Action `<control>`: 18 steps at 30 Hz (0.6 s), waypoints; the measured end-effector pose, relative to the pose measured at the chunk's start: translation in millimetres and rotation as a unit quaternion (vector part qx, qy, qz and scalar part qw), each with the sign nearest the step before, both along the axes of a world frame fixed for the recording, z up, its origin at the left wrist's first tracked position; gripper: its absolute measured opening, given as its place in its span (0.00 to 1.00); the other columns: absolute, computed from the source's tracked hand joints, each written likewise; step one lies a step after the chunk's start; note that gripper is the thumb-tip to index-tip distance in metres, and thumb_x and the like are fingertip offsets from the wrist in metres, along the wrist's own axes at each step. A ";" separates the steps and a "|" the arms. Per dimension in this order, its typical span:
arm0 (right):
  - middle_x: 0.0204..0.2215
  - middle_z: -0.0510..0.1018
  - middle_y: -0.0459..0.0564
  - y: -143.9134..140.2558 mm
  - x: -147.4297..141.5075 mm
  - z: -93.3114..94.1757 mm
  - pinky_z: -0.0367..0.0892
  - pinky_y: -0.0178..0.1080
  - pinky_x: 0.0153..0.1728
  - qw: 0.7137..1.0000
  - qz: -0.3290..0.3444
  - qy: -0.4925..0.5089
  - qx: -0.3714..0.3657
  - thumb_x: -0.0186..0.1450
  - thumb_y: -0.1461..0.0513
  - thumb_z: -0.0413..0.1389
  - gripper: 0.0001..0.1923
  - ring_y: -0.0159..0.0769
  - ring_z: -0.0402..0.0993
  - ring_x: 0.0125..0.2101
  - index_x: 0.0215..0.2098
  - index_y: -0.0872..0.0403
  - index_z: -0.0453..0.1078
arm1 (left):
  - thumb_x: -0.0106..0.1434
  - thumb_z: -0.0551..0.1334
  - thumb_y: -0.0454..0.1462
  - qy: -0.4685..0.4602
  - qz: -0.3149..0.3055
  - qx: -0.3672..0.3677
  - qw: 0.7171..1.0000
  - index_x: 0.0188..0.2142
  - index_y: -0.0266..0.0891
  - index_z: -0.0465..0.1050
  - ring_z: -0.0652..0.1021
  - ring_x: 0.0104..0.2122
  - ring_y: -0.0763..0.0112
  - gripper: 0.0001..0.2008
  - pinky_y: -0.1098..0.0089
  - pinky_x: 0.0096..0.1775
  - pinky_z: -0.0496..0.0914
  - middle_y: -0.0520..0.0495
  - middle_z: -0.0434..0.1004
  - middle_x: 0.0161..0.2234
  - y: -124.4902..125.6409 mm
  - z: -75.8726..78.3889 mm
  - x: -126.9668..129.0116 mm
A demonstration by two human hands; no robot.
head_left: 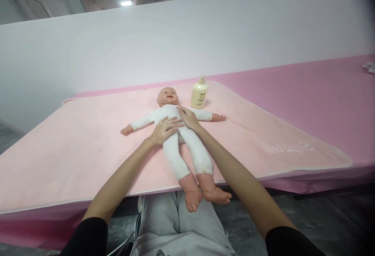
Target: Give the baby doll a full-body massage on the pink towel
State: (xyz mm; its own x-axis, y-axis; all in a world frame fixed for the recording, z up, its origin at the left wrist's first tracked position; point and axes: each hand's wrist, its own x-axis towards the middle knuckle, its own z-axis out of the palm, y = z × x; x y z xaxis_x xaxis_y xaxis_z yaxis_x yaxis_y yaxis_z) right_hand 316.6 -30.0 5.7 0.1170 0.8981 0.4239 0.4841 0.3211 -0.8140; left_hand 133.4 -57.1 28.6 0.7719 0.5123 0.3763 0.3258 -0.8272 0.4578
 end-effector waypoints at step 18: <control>0.60 0.61 0.45 -9.0 -10.5 8.8 0.37 0.53 0.65 0.967 0.110 -0.230 -0.003 0.68 0.57 0.44 0.22 0.39 0.50 0.64 0.59 0.49 0.63 | 0.69 0.45 0.44 -0.021 0.112 0.040 0.993 0.63 0.46 0.56 0.55 0.65 0.67 0.24 0.56 0.64 0.47 0.49 0.54 0.65 17.5 -15.7 -7.6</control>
